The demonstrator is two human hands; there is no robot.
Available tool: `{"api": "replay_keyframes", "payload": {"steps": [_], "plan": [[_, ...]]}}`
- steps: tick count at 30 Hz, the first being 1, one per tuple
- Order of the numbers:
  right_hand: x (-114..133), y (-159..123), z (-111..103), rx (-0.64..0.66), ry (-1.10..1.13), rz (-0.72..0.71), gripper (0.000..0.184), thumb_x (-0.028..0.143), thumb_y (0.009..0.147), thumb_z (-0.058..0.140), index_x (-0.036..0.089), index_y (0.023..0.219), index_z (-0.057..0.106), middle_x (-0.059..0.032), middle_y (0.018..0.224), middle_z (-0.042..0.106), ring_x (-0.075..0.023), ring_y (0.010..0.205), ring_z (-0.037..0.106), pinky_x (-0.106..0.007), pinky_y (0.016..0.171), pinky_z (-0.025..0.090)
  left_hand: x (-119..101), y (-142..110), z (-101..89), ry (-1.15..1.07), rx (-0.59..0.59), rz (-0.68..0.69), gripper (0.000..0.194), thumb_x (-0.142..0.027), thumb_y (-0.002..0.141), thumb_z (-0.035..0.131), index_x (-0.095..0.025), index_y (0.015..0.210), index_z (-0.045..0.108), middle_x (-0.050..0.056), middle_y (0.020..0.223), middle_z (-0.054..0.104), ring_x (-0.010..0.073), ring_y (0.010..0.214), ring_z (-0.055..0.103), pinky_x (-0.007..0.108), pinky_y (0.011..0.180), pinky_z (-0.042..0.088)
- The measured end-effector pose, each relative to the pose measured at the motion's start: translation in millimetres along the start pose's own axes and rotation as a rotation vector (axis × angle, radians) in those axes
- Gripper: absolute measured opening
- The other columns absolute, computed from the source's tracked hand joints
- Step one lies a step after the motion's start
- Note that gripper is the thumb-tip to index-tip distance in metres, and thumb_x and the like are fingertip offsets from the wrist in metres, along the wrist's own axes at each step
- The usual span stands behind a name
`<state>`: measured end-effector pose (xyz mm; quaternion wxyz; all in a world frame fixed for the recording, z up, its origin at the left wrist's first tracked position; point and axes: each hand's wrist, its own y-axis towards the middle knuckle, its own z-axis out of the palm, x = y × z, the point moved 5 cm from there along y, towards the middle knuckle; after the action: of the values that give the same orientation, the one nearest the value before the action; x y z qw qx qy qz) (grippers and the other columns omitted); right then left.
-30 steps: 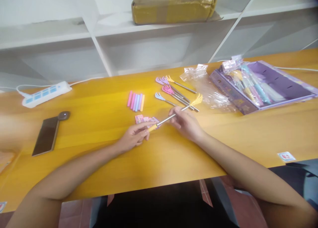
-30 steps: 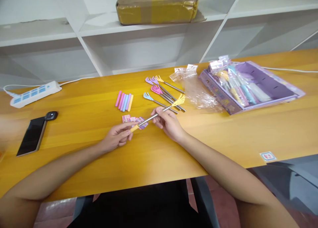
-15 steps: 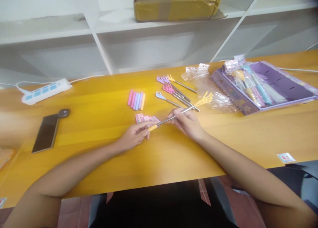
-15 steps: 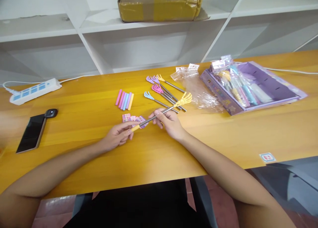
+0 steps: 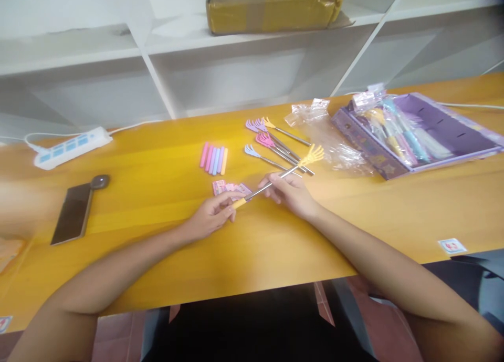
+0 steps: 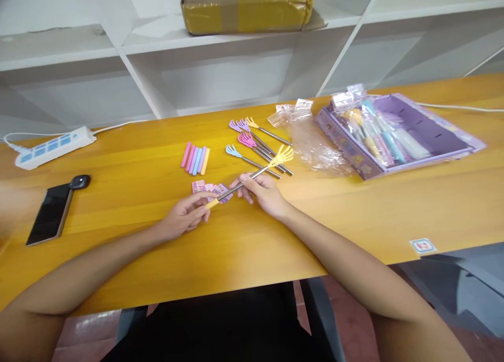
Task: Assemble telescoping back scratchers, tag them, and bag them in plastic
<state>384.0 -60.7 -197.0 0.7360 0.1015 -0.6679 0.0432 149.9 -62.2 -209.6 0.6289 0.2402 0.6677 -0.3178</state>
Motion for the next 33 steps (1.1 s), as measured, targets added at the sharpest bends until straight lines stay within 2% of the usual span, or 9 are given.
{"api": "replay_keyframes", "payload": {"steps": [5,9,12,14,17,21,25,29,33], "plan": [[2,6,-9,0.03,-0.004,0.002,0.061,0.078,0.096,0.069,0.017,0.099,0.076,-0.0026,0.075,0.067,-0.0085,0.052,0.046,-0.026,0.052,0.032,6,0,-1.7,-0.097,0.013,-0.065,0.054,-0.051,0.106,0.067,-0.024,0.152,0.061,-0.007,0.077,0.05,0.0039,0.049,0.028,0.017,0.046,0.025],[14,15,-38,-0.19,0.099,-0.045,0.065,0.083,0.087,0.074,0.023,0.111,0.074,-0.0009,0.08,0.062,-0.0079,0.052,0.034,-0.027,0.049,0.021,10,1,-4.7,-0.178,0.018,-0.115,0.056,-0.052,0.105,0.068,-0.027,0.155,0.059,-0.008,0.075,0.044,0.0039,0.05,0.023,0.016,0.045,0.019],[24,19,-62,-0.354,0.117,-0.108,0.055,0.072,0.085,0.079,0.026,0.114,0.072,0.0003,0.083,0.058,-0.0075,0.052,0.027,-0.027,0.049,0.019,9,2,-4.9,-0.173,0.019,-0.109,0.056,-0.051,0.105,0.069,-0.028,0.156,0.059,-0.008,0.076,0.045,0.0033,0.05,0.023,0.016,0.045,0.019],[28,20,-76,-0.424,0.061,-0.14,0.047,0.062,0.086,0.079,0.027,0.115,0.07,0.0001,0.083,0.057,-0.0086,0.054,0.029,-0.026,0.048,0.02,9,3,-4.4,-0.153,0.015,-0.111,0.056,-0.05,0.105,0.069,-0.027,0.155,0.061,-0.007,0.078,0.049,0.0027,0.05,0.024,0.016,0.044,0.02],[29,19,-91,-0.497,-0.095,-0.165,0.037,0.057,0.088,0.076,0.024,0.103,0.068,-0.0014,0.08,0.056,-0.0111,0.057,0.039,-0.025,0.048,0.026,10,4,-4.4,-0.095,0.006,-0.094,0.054,-0.048,0.105,0.068,-0.024,0.154,0.063,-0.003,0.083,0.058,0.0021,0.049,0.027,0.018,0.044,0.023],[25,16,-91,-0.475,-0.244,-0.142,0.036,0.057,0.092,0.074,0.021,0.089,0.068,-0.0026,0.076,0.057,-0.0127,0.062,0.049,-0.023,0.049,0.034,11,4,-5.3,-0.024,-0.01,-0.051,0.052,-0.047,0.106,0.067,-0.024,0.152,0.064,0.0,0.09,0.064,0.0033,0.05,0.034,0.019,0.046,0.029],[27,13,-79,-0.425,-0.325,-0.136,0.04,0.059,0.093,0.075,0.02,0.088,0.07,-0.0013,0.071,0.056,-0.0114,0.059,0.047,-0.022,0.048,0.035,5,1,-6.2,0.079,-0.105,-0.012,0.041,-0.042,0.105,0.066,-0.021,0.141,0.071,0.003,0.093,0.068,0.006,0.055,0.042,0.021,0.051,0.036],[28,12,-73,-0.393,-0.355,-0.127,0.041,0.059,0.091,0.077,0.02,0.086,0.07,-0.0023,0.076,0.06,-0.0113,0.062,0.049,-0.022,0.05,0.04,-4,-2,-7.1,0.172,-0.199,0.033,0.033,-0.034,0.102,0.067,-0.02,0.13,0.077,0.006,0.094,0.072,0.0132,0.072,0.057,0.023,0.065,0.048],[29,11,-73,-0.373,-0.39,-0.116,0.034,0.054,0.092,0.076,0.02,0.09,0.071,-0.0023,0.079,0.059,-0.0124,0.065,0.05,-0.022,0.051,0.043,-3,-2,-8.6,0.229,-0.217,0.065,0.031,-0.027,0.099,0.067,-0.02,0.127,0.078,0.009,0.112,0.075,0.0185,0.095,0.066,0.027,0.08,0.055]]}}
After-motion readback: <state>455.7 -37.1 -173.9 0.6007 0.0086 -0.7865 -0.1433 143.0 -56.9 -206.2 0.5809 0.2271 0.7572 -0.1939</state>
